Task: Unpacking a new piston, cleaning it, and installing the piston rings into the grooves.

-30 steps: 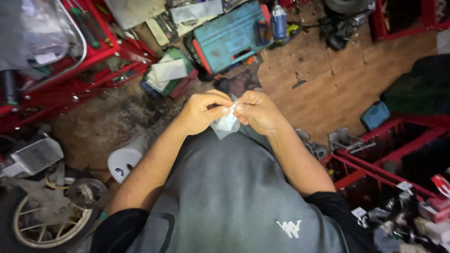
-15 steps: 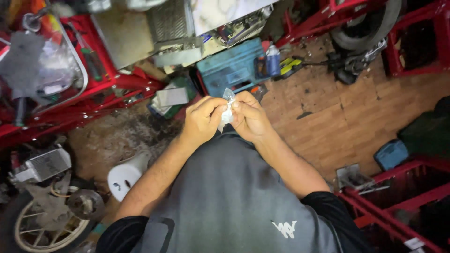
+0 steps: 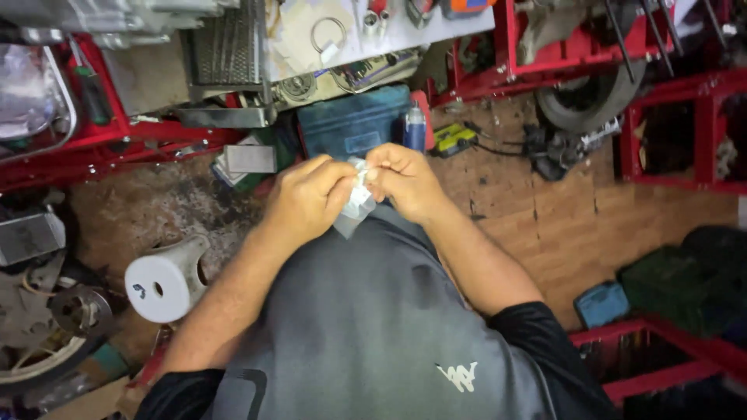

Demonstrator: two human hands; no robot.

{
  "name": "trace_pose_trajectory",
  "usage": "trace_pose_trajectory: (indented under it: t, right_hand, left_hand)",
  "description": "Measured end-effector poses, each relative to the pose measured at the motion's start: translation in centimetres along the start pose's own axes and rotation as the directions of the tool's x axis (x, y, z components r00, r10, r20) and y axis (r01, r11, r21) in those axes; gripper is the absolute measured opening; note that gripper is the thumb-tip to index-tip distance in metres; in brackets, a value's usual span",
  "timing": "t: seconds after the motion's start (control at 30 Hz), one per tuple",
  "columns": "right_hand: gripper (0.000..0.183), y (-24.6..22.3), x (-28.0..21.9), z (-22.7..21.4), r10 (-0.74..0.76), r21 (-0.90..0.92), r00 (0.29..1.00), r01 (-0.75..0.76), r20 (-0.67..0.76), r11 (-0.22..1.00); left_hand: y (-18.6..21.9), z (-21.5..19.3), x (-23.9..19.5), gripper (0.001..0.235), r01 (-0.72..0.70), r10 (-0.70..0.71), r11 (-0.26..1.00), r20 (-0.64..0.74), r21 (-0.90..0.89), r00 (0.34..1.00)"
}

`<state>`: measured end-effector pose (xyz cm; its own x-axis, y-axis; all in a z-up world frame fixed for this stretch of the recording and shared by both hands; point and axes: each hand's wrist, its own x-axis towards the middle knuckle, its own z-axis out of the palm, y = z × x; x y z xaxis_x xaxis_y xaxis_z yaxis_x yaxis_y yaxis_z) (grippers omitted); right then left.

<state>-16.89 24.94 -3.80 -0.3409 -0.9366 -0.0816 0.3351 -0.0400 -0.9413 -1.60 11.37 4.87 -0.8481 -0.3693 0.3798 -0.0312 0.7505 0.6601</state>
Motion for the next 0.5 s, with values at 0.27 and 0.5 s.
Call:
trace_pose_trajectory:
  t: [0.27,0.5]
  right_hand:
    - [0.011,1.7,0.8,2.9,0.086,0.553,0.990,-0.010,-0.112,0.833]
    - [0.008,-0.3,0.4,3.3,0.004,0.014,0.992,-0.003,-0.128,1.000]
  left_hand:
    - [-1.4,-0.7,-0.1,0.012,-0.109,0.111,0.986,-0.007,0.124,0.994]
    - [-3.4,-1.2,-0.5,0.009,0.114,-0.096,0.946,0.073,-0.302,0.993]
